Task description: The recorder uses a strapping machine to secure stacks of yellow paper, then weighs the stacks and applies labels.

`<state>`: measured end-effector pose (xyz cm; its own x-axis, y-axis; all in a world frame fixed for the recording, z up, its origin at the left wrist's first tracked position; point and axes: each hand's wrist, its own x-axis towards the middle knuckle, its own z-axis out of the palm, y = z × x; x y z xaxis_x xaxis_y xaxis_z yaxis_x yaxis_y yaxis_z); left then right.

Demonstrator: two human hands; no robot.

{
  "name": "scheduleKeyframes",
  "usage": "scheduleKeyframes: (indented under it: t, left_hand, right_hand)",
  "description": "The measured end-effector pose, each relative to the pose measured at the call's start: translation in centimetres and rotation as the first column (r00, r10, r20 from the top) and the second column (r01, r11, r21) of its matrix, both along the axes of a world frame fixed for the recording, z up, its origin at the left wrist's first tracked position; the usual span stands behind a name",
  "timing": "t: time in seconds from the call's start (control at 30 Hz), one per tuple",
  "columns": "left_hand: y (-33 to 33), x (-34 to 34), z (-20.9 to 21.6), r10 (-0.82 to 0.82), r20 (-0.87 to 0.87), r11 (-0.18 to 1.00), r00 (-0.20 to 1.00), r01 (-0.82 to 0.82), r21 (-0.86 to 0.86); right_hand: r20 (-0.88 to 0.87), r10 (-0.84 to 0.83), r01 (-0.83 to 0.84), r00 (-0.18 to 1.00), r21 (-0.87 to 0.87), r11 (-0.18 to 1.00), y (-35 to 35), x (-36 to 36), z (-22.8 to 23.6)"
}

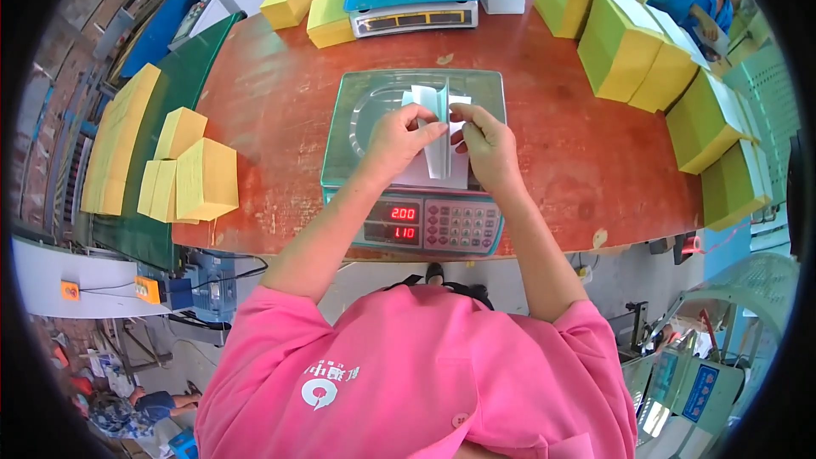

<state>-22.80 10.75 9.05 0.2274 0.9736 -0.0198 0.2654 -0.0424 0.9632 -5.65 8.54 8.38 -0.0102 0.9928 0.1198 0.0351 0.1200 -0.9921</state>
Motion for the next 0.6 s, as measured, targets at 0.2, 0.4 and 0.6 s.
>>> scheduleKeyframes:
  t: [0.2,0.4,0.6]
  left_hand:
    - [0.1,0.1,-0.4,0.016,-0.004,1.0,1.0,-0.016,0.0]
    - [0.0,-0.3,-0.5,0.015,-0.133,0.997,0.991,-0.004,0.079]
    - [-1.0,-0.3,0.8,0.0,0.095,1.0,0.995,0.002,-0.014]
  right_hand:
    - [0.366,-0.422,0.207,0.83,0.501,0.841,0.1,0.9,-0.5]
    - [0.716,-0.135,0.142,0.685,0.05,0.989,-0.1,0.1,1.3]
    - [0.646,-0.137,0.119,0.751,0.072,0.99,0.6,-0.5,1.4]
